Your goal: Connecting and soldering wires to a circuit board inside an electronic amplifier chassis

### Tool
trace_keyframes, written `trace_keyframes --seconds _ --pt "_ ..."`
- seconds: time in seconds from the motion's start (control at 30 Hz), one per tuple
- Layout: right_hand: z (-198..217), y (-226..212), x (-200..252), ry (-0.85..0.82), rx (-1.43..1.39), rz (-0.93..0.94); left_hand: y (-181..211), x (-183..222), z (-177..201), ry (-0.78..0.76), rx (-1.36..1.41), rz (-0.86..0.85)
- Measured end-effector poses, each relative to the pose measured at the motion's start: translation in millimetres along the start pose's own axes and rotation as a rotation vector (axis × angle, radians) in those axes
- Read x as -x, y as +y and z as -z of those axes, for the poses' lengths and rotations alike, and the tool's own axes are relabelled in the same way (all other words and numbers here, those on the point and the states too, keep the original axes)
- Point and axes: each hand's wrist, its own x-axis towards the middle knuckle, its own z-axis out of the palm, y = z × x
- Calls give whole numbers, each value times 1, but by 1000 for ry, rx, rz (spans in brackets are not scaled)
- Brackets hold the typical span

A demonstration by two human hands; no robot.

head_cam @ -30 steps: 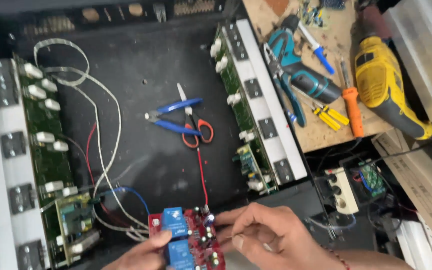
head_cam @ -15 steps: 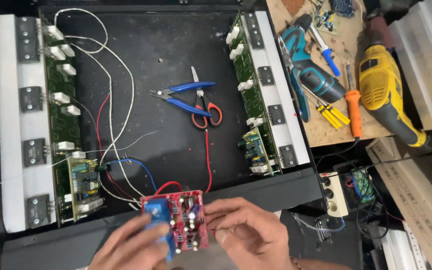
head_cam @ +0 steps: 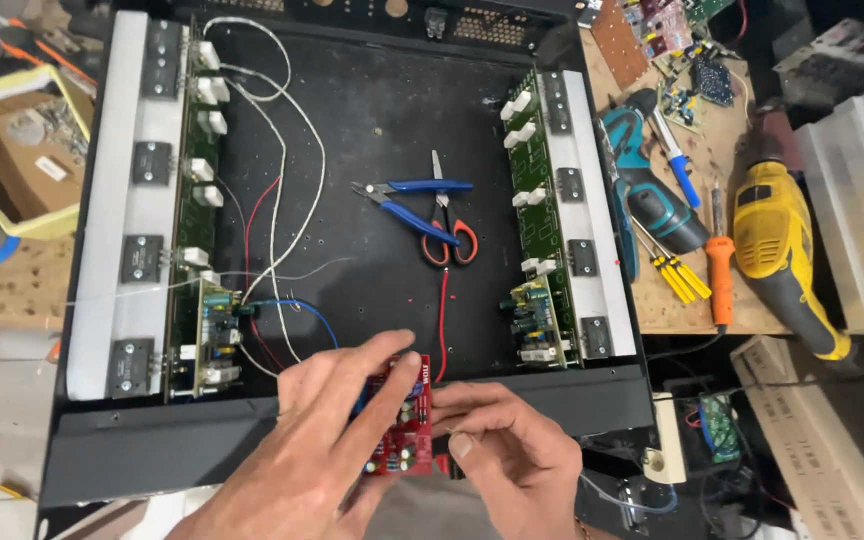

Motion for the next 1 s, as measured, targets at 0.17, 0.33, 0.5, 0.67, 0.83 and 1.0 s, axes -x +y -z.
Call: trace_keyframes --seconds 0.17,0.33,0.5,0.67,0.83,1.0 --pt "2 3 2 -19 12 23 -4 1 -5 70 -46 -32" --pt "1 -1 2 -40 58 14 -5 1 -7 135 2 -51" --pt "2 -4 -1 -67 198 57 -7 0 -8 174 33 -78" --pt "7 -3 4 -95 395 121 -11 0 -12 193 16 -98" --pt "1 -4 2 -97 466 203 -12 1 -11 212 36 -114" --pt "-1 -5 2 -108 484 246 -12 1 -12 215 30 -112"
